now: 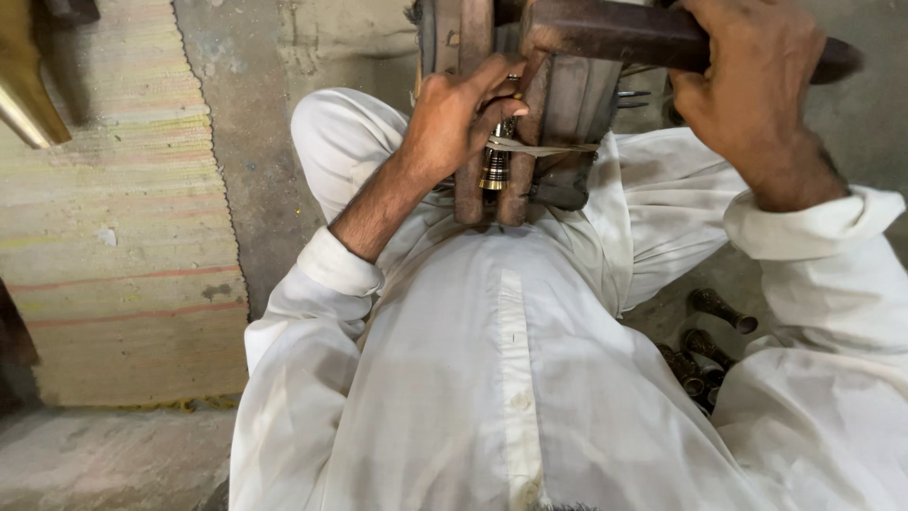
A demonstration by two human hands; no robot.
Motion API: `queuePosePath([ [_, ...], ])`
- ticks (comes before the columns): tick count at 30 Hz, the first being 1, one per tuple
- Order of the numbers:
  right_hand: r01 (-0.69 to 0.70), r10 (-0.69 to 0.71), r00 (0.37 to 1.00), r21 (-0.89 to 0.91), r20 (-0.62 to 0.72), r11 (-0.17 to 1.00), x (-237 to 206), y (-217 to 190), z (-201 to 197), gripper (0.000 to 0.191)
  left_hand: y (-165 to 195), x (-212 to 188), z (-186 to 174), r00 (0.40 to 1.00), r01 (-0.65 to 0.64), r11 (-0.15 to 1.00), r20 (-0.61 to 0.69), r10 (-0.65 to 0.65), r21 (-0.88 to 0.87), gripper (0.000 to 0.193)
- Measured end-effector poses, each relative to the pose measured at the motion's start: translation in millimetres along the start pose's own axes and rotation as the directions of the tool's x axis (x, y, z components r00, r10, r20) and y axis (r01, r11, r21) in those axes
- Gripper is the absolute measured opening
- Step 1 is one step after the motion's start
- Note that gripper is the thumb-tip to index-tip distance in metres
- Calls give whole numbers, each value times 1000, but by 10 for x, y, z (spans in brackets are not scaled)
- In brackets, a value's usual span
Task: The person sits cross-legged on the floor with a brass vase held upright in a wooden clamping stand between their legs. They hold a small chisel against the vase's decorated surface and strike it with a wooden mallet, repeatedly repositioning the chisel to carve ornamental patterns into the metal.
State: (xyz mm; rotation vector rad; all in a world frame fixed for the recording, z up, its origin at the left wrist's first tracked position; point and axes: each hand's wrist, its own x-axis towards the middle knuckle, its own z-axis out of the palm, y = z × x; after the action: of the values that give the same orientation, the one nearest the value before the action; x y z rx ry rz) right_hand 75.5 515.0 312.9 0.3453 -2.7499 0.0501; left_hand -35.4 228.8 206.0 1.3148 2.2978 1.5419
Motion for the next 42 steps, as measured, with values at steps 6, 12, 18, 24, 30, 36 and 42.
queuePosePath([
  [6,-16,17,1000,-31,24,999,18,2,-92,33,-9,-13,9,999,-30,998,-13,30,-50,42],
  [12,-13,15,1000,-71,28,997,-37,118,-61,29,20,-13,-16,1000,-10,1000,-3,10,-24,41],
  [18,31,-31,999,-35,-13,999,-86,188,47,26,38,-22,-13,1000,24,1000,-3,-25,-8,41],
  [24,3,-3,999,10,-38,1000,-61,181,-32,27,36,-21,2,1000,-10,1000,-8,10,-27,42],
  [30,-5,14,997,-124,74,992,18,59,-160,29,11,-13,-15,998,-60,998,-17,60,-7,41],
  [36,76,-76,997,-172,8,982,14,22,-166,28,23,9,-26,999,-37,999,1,37,9,39],
  [42,-123,123,992,223,14,967,-1,24,-138,22,69,27,-77,997,-77,997,-11,77,9,39],
])
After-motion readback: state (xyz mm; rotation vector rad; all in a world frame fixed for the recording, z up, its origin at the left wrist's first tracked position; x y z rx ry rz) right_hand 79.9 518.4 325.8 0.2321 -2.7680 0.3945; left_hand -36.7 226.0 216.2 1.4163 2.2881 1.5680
